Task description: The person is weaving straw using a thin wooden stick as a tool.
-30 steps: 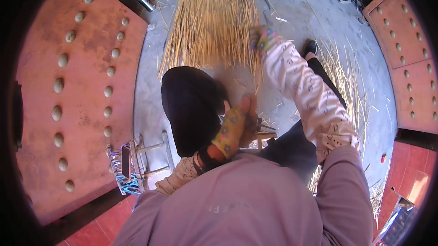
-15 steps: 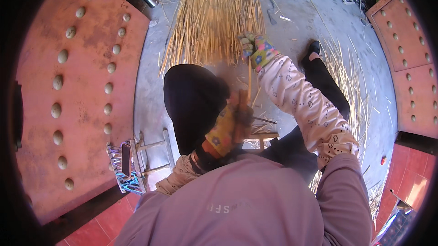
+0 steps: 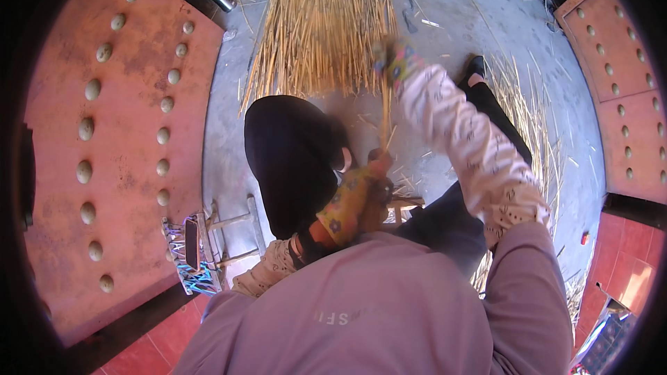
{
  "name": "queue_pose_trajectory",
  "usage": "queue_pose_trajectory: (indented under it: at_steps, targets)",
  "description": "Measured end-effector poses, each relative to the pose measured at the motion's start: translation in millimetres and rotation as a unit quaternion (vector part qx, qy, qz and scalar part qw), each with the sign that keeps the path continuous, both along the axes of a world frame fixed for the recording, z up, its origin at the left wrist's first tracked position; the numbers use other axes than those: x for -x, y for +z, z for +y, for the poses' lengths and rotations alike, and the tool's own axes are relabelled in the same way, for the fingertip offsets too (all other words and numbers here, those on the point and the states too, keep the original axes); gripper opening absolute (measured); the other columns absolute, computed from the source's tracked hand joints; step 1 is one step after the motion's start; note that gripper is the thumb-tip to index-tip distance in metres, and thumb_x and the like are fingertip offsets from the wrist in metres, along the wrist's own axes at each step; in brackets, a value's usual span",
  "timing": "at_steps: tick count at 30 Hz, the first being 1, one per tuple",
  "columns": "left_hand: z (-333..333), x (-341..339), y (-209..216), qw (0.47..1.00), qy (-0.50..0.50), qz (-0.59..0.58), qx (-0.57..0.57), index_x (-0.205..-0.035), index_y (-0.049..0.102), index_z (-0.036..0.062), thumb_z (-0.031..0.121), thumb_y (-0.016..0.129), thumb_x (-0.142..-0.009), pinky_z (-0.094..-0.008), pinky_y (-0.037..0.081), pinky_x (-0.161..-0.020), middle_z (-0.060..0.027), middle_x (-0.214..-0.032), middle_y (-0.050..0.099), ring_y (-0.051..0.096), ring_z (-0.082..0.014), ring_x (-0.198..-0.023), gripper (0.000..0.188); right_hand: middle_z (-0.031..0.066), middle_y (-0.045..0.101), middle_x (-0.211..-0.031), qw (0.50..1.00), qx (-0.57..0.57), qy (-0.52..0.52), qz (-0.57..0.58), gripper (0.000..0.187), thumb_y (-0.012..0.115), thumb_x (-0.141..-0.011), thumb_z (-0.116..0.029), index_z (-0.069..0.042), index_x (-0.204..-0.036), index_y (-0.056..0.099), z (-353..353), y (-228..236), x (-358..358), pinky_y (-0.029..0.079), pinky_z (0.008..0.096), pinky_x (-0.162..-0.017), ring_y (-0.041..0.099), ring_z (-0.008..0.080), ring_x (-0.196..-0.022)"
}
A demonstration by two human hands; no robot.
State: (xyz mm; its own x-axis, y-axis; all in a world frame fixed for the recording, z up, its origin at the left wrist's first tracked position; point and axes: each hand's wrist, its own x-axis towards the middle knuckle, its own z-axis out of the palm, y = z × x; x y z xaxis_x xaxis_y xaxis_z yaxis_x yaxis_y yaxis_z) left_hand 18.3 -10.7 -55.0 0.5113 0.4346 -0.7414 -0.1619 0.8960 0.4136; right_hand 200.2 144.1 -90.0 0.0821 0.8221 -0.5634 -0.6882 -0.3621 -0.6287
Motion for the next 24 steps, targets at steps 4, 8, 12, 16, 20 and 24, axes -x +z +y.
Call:
queue_pose_trajectory:
  at_steps: [4, 8, 12, 16, 20, 24]
  targets:
    - [-6.7, -6.5, 3.8, 0.998, -0.038, -0.043, 0.010, -0.084, 0.050, 0.0151, 0.043, 0.058, -0.072, -0.0227, 0.029, -0.038, 0.0050, -0.054, 0.041, 0.039, -0.0086, -0.043, 0.031, -0.0017, 0.042, -0.053, 0.997, 0.027, -0.054, 0.039, 0.020, 0.043, -0.084, -0.020, -0.001, -0.087, 0.049, 31.5, -26.6, -68.7, 0.033, 0.0220, -0.037, 0.037, 0.0087, -0.040]
    - [2.1, 1.1, -8.0, 0.997, 0.012, 0.003, 0.072, -0.082, 0.047, 0.0138, 0.059, 0.052, -0.068, -0.0259, 0.028, -0.037, 0.0038, -0.053, 0.040, 0.038, -0.0115, -0.041, 0.047, -0.0016, 0.042, -0.052, 0.994, -0.027, -0.051, 0.094, 0.020, 0.043, -0.084, -0.020, -0.002, -0.087, 0.050, 25.2, -11.0, -21.7, 0.033, 0.0220, -0.037, 0.038, 0.0089, -0.040]
    - [-4.6, 3.7, -13.7, 0.997, -0.013, 0.033, 0.069, -0.075, 0.044, 0.0129, 0.063, 0.049, -0.066, -0.0265, 0.031, -0.037, 0.0025, -0.053, 0.040, 0.039, -0.0120, -0.042, 0.051, -0.0015, 0.042, -0.051, 0.989, -0.044, -0.054, 0.132, 0.020, 0.043, -0.084, -0.020, -0.002, -0.087, 0.050, 7.1, 2.4, 4.1, 0.034, 0.0220, -0.036, 0.038, 0.0091, -0.039]
    - [-9.1, -2.5, -11.1, 0.997, 0.005, 0.027, 0.078, -0.070, 0.045, 0.0134, 0.062, 0.048, -0.068, -0.0261, 0.033, -0.038, 0.0021, -0.052, 0.040, 0.040, -0.0122, -0.041, 0.049, -0.0013, 0.042, -0.050, 0.987, -0.049, -0.042, 0.144, 0.020, 0.043, -0.085, -0.020, -0.002, -0.086, 0.051, -23.2, 0.3, 18.1, 0.034, 0.0220, -0.036, 0.039, 0.0092, -0.038]
    - [2.1, 1.7, -39.8, 0.994, 0.055, -0.039, 0.087, -0.062, 0.046, 0.0137, 0.063, 0.045, -0.070, -0.0243, 0.032, -0.036, 0.0019, -0.048, 0.039, 0.040, -0.0121, -0.039, 0.050, -0.0012, 0.043, -0.049, 0.981, -0.042, 0.005, 0.191, 0.021, 0.043, -0.085, -0.021, -0.002, -0.086, 0.052, -69.0, -18.7, 54.8, 0.034, 0.0221, -0.036, 0.039, 0.0094, -0.038]
    - [15.9, -9.8, -40.9, 0.997, 0.002, -0.029, 0.072, -0.054, 0.042, 0.0152, 0.066, 0.039, -0.070, -0.0249, 0.032, -0.035, 0.0019, -0.046, 0.041, 0.039, -0.0113, -0.037, 0.053, -0.0011, 0.043, -0.048, 0.965, -0.087, 0.024, 0.248, 0.021, 0.043, -0.085, -0.021, -0.002, -0.086, 0.052, -85.8, -22.2, 39.4, 0.035, 0.0221, -0.036, 0.039, 0.0096, -0.037]
